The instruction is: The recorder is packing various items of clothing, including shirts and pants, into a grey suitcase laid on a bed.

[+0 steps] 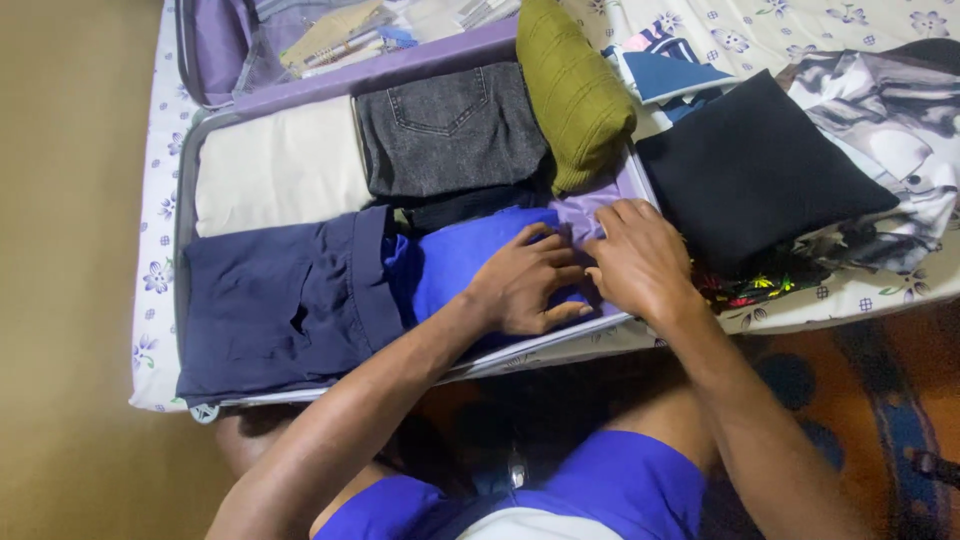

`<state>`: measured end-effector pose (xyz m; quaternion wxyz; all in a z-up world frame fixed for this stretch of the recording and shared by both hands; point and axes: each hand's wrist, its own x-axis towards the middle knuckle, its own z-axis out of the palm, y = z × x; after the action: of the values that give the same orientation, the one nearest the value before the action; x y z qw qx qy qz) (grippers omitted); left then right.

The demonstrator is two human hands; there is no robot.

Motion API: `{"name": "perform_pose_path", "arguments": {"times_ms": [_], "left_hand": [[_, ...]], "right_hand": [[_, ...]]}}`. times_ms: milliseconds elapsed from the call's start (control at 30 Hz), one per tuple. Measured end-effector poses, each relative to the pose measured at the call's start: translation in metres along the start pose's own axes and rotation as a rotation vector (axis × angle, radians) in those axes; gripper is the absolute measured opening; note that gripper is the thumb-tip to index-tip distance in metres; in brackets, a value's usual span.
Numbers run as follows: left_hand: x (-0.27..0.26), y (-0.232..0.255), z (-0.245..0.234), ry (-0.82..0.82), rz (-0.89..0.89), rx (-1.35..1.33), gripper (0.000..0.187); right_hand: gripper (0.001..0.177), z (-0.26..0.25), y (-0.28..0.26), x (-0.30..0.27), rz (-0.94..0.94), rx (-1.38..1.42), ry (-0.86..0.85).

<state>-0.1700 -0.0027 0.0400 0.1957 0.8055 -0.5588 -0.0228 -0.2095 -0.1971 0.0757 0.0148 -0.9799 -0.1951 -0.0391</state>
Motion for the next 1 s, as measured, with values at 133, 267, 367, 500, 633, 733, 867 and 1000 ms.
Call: {"name": "perform_pose_path", "arguments": {"times_ms": [133, 267, 367, 500, 633, 733, 867, 1000], "left_hand": [[-0.002, 0.002, 0.001, 0.088, 0.031, -0.010, 0.050], [0.003, 0.006, 0.004, 0.039, 0.048, -0.038, 0.046], [0.005, 0.004, 0.008, 0.009, 0.047, -0.036, 0.044], [0.005, 0.005, 0.006, 0.048, 0.071, -0.033, 0.041], [0.006, 0.006, 0.009, 0.038, 0.057, -0.016, 0.038], [0.007, 0.005, 0.011, 0.108, 0.067, -0.051, 0.033], [0.015, 0.005, 0.006, 0.313, -0.010, -0.179, 0.020], [0.036, 0.019, -0.009, 0.557, -0.133, -0.211, 0.012]], "right_hand": [[0.026, 0.001, -0.003, 0.009, 0.015, -0.120, -0.080], [0.028, 0.000, -0.006, 0.011, -0.057, -0.295, -0.339], [0.033, 0.004, -0.006, 0.012, -0.050, -0.316, -0.422], [0.026, 0.019, -0.003, 0.008, -0.031, -0.319, -0.379], [0.018, 0.026, 0.000, 0.005, -0.020, -0.293, -0.238], [0.017, 0.021, -0.002, 0.005, -0.013, -0.269, -0.177], [0.017, 0.021, 0.002, 0.002, 0.014, -0.073, 0.078], [0.030, -0.004, 0.005, -0.010, 0.056, 0.226, 0.502]]}}
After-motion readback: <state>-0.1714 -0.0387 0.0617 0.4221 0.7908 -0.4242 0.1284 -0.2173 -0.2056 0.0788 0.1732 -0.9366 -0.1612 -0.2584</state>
